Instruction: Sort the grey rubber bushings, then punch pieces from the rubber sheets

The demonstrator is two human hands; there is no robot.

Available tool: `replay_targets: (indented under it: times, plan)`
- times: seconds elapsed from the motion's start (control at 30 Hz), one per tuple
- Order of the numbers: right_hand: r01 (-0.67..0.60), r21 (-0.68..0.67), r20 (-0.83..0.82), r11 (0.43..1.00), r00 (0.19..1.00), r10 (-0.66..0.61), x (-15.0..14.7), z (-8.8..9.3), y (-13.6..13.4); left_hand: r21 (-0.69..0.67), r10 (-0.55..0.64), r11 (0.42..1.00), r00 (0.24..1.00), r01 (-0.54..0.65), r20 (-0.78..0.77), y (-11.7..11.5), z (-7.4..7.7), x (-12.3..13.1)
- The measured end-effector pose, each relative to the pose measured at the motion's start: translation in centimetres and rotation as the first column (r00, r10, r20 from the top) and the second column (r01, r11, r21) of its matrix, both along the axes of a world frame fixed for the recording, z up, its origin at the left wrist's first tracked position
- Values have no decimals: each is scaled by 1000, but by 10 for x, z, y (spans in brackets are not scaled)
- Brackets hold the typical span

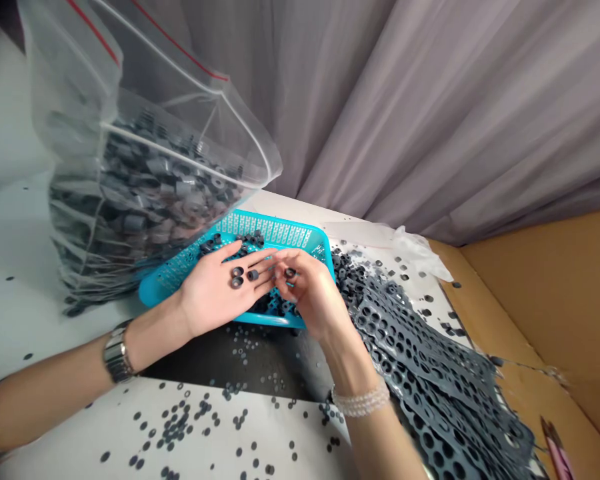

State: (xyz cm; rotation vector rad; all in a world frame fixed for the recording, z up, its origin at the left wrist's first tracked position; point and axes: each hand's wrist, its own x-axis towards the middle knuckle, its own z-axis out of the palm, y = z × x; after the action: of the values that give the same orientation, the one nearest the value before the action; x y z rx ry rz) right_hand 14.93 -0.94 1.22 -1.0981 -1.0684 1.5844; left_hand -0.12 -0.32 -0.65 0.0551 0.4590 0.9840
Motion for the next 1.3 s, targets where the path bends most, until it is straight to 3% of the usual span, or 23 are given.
replay_targets:
  times: [0.07, 0.13, 0.2, 0.37, 0.57, 0.63, 0.7, 0.77, 0.8, 0.87, 0.97, 1.3]
  plan:
    - [-104, 199, 318, 974, 948, 36, -7, 0, -5, 8, -14, 1000, 1000, 14, -8, 1, 0, -1]
    - [-258, 348, 606, 901, 796, -6, -13, 0, -9, 12, -41, 999, 998, 41, -39, 1, 1, -3]
    - [-348, 415, 746, 841, 659, -95, -16, 1, -13, 7, -55, 998, 996, 56, -64, 0, 4, -3]
    - [-338, 446, 818, 829, 529, -224, -9, 3, -10, 28, -22, 999, 999, 23, -42, -1, 4, -1]
    - [-289, 469, 816, 835, 503, -284, 4, 2, -3, 42, -27, 999, 1000, 27, 6, 1, -1, -1]
    - [-224, 450, 772, 864, 583, -251, 8, 1, -1, 31, -16, 999, 1000, 16, 15, 1, -1, -1]
    - [-102, 339, 609, 935, 782, -135, 11, 1, 2, 14, 1, 1000, 1000, -1, 25, 1, -1, -1]
    - [-32, 114, 265, 993, 964, 1, 15, 1, 4, 3, 9, 1000, 999, -10, 35, 1, 0, -1]
    - [-37, 0, 73, 999, 997, 37, 17, 2, 5, 6, 8, 1000, 999, -8, 41, 1, 0, -1]
    - [-75, -158, -210, 985, 977, 41, 20, 3, 7, 17, 1, 1000, 999, -2, 49, 1, 0, -1]
    - [-121, -249, -394, 961, 919, 14, 23, 4, 9, 20, -4, 1000, 999, 4, 41, 2, 0, -1]
    - [-174, -230, -481, 957, 876, 44, 23, 7, 8, 29, -6, 1000, 999, 5, 45, 0, 2, -2]
